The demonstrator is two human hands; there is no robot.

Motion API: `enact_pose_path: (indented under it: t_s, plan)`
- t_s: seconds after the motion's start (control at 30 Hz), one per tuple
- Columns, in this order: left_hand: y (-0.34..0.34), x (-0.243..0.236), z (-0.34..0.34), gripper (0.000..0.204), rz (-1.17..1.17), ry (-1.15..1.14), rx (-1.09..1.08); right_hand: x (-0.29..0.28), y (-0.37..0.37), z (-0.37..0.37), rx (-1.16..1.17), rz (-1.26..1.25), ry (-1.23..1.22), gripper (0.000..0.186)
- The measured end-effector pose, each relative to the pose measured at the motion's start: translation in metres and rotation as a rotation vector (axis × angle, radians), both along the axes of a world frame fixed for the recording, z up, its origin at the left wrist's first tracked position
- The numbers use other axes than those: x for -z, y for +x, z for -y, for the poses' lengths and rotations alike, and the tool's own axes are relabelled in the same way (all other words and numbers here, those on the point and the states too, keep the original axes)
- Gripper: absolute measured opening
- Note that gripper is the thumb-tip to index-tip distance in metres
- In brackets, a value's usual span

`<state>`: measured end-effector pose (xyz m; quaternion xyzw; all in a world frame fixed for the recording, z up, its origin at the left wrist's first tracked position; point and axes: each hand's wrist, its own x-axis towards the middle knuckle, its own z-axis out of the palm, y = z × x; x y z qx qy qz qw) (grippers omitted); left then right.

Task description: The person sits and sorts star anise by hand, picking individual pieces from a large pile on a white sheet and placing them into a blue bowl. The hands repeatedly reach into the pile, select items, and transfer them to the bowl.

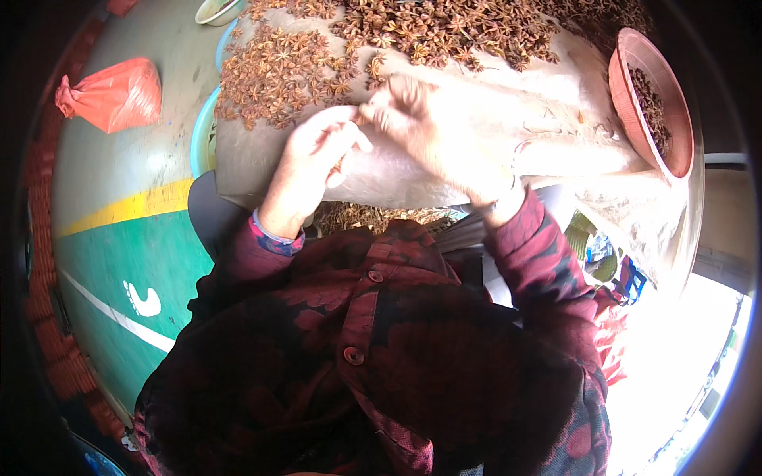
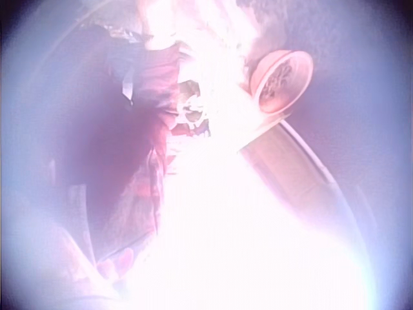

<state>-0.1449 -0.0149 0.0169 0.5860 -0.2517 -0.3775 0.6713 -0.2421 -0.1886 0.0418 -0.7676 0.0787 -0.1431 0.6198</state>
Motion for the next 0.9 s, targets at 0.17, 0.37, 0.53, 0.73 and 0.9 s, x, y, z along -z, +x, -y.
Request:
enact_pose_path:
  t_s: [0.17, 0.37, 0.53, 0.73, 0.9]
  plan:
    - [-0.019, 0.002, 0.007, 0.019, -0.143, -0.017, 0.13, 0.019, -0.037, -0.023, -0.01, 0.107, 0.439, 0.014]
    - [-0.018, 0.007, 0.007, 0.017, -0.381, -0.073, 0.264, 0.027, -0.056, -0.025, 0.031, 0.196, 0.069, 0.008]
    - [-0.015, 0.007, 0.007, 0.014, -0.471, -0.128, 0.286, 0.034, -0.052, -0.03, 0.199, 0.198, 0.241, 0.009]
    - [-0.013, -0.01, 0.008, 0.012, 0.827, -0.288, 0.203, 0.041, -0.043, -0.045, 0.159, 0.123, 0.618, 0.009]
    - [-0.012, -0.024, 0.006, 0.02, 0.837, -0.449, 0.053, 0.025, -0.04, -0.042, -0.184, 0.053, -0.201, 0.021]
